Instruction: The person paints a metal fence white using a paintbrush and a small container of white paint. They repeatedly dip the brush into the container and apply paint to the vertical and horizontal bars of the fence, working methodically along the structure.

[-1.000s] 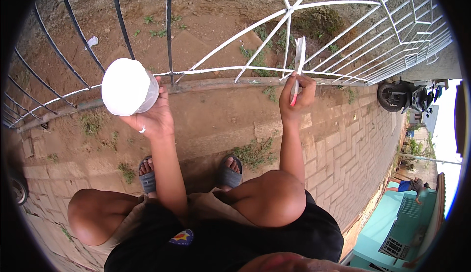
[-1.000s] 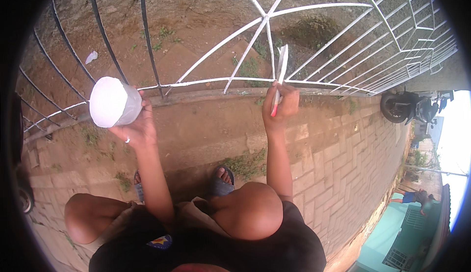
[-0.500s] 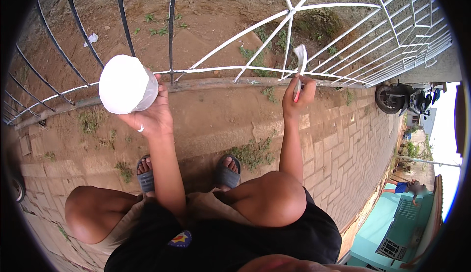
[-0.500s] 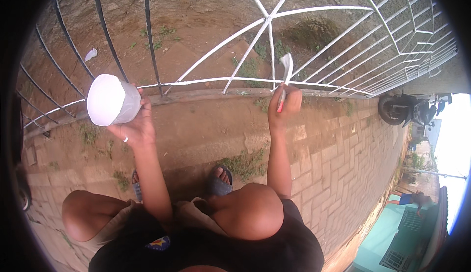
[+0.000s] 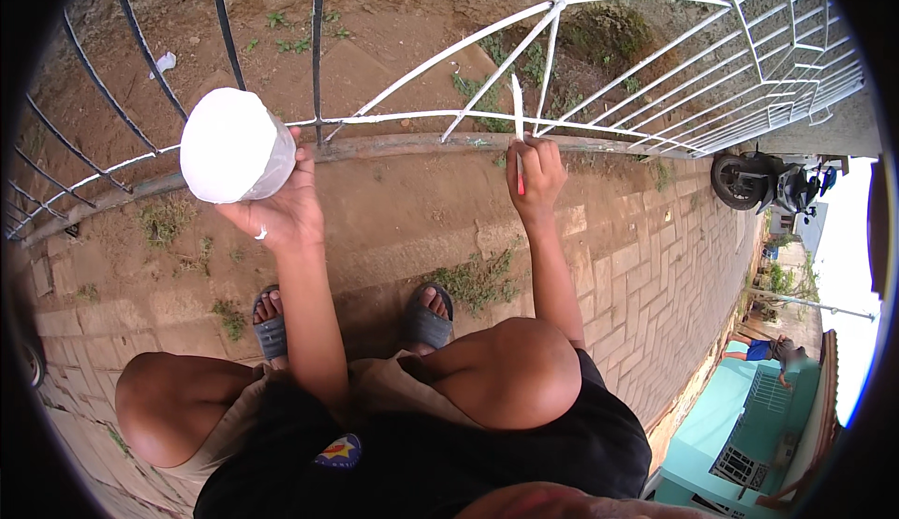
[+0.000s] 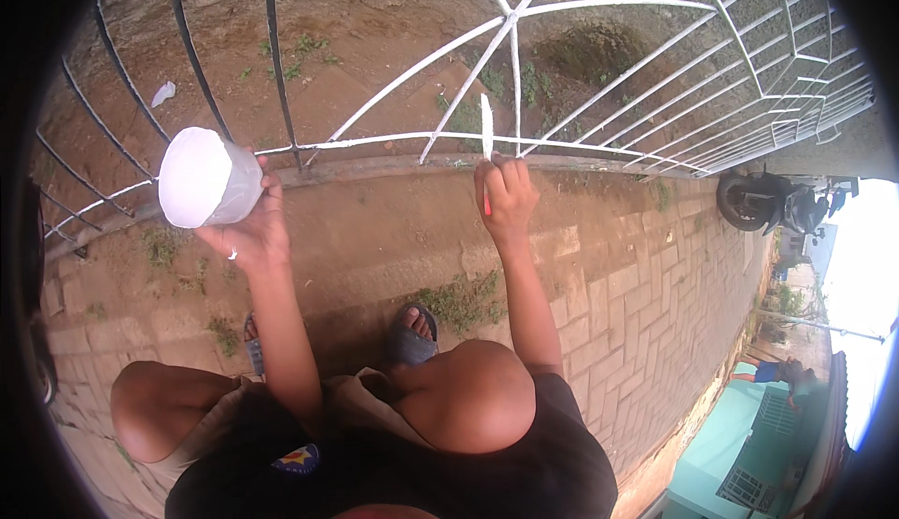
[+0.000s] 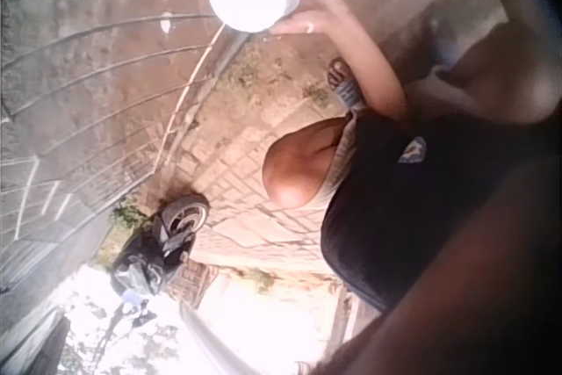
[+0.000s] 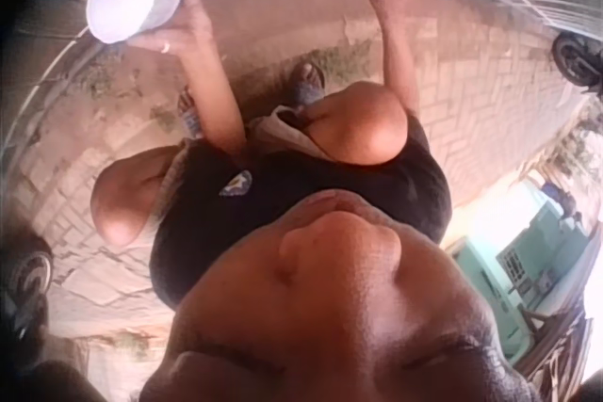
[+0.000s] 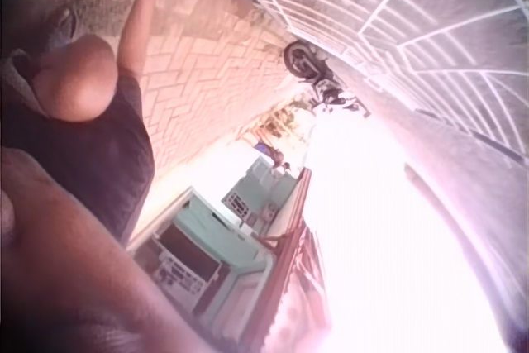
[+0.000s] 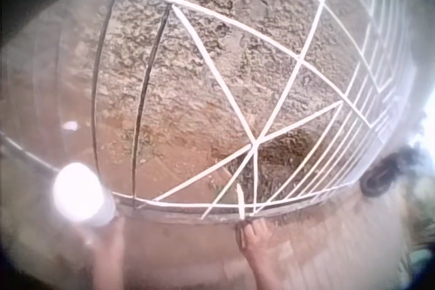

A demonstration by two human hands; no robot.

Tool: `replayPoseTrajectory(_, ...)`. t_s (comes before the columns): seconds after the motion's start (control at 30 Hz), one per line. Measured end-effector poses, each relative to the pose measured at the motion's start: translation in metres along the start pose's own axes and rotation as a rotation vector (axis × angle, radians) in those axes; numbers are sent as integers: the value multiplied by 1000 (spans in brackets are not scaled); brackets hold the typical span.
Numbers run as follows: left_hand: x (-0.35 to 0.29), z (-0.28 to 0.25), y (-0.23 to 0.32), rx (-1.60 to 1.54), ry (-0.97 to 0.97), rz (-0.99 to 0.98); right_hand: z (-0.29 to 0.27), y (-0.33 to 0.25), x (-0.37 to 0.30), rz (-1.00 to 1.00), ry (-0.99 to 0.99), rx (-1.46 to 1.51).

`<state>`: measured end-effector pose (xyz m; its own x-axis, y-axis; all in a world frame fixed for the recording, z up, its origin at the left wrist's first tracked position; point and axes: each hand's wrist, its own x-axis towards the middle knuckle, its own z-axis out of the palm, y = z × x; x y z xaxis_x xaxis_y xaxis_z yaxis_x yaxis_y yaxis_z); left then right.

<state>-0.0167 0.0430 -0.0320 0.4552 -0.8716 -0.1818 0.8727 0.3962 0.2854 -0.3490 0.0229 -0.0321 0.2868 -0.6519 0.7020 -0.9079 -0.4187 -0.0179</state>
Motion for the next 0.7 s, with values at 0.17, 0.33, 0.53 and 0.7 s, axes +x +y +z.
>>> replayPoseTrajectory(0.17, -1, 6, -1, 23, -2, 1, -6, 31, -14, 393, 259, -83)
replayPoseTrajectory(0.33, 0, 0, -4, 18, 51, 1, 2, 13, -15, 50, 70, -6)
replayPoseTrajectory(0.53, 3, 1, 2, 17, 29, 27, 0, 29, -20, 85, 209, -25)
replayPoseTrajectory(0.7, 0, 1, 0, 10, 35, -8, -4, 31, -21, 224, 153, -187)
